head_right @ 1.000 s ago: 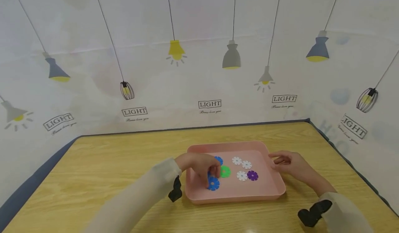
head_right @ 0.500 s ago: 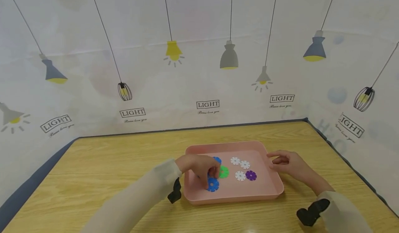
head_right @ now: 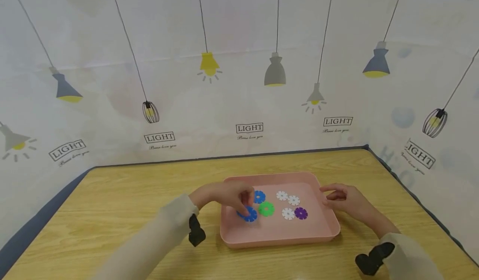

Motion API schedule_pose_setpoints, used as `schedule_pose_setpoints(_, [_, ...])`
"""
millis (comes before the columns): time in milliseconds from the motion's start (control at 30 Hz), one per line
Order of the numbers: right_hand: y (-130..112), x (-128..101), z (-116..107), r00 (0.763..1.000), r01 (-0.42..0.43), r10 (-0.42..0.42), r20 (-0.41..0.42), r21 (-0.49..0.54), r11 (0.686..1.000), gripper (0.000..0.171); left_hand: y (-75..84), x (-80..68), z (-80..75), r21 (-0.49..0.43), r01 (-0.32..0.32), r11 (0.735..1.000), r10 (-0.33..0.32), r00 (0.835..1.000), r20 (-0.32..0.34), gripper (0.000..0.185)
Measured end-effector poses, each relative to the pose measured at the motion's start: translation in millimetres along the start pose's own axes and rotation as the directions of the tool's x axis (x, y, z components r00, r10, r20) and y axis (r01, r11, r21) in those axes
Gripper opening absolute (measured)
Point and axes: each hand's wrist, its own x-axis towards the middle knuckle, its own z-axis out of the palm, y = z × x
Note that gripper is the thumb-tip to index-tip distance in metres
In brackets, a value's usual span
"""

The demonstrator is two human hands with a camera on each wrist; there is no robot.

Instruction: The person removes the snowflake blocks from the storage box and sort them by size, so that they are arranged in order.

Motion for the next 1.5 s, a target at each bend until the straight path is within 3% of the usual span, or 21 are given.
schedule_pose_setpoints(133, [1,1,3,1.000,-0.006,0.006,-0.008,-0.018,1.000,0.052,-7.9,-30.0,-12.6,-0.071,0.022,0.997,-0.030,0.992,-0.122,0.017])
schedule_pose_setpoints(267, [2,1,5,1.000,-0.005,0.004,-0.017,-0.037,0.999,0.051,-22.7,-61.7,-19.9,-0.141,0.038,0.989,-0.069,0.972,-0.224,0.017])
schedule_pose_setpoints(400, [3,0,4,1.000,-0.005,0.004,-0.029,-0.052,0.999,0.052,-45.0,-86.0,-17.0,-0.206,0.034,0.978,-0.094,0.951,-0.294,0.017])
schedule_pose_setpoints(500, [2,1,4,0.999,0.006,-0.007,-0.034,-0.053,0.999,0.051,-63.7,-96.0,-8.2,-0.227,0.050,0.973,-0.124,0.936,-0.328,0.017])
schedule_pose_setpoints(667, [0,0,3,0.999,0.027,-0.028,-0.026,-0.036,0.999,0.050,-87.4,-94.4,10.0,-0.265,0.077,0.961,-0.174,0.915,-0.364,0.018])
schedule_pose_setpoints(800, [-3,-1,3,0.999,0.028,-0.028,-0.020,-0.009,1.000,0.050,-93.3,-88.3,18.6,-0.307,0.093,0.947,-0.211,0.902,-0.377,0.019])
schedule_pose_setpoints(1300, [-1,-2,1,1.000,0.012,-0.012,-0.012,0.002,1.000,0.050,-83.9,-79.3,23.8,-0.261,0.248,0.933,-0.330,0.879,-0.344,0.015])
schedule_pose_setpoints(1400, [-1,-1,2,1.000,0.011,-0.011,-0.018,-0.016,1.000,0.050,-80.5,-80.1,21.7,-0.234,0.267,0.935,-0.335,0.880,-0.336,0.013])
schedule_pose_setpoints(1500, [-2,-2,2,1.000,0.020,-0.020,-0.018,-0.017,1.000,0.050,-72.7,-79.1,14.7,-0.192,0.269,0.944,-0.324,0.872,-0.367,0.011])
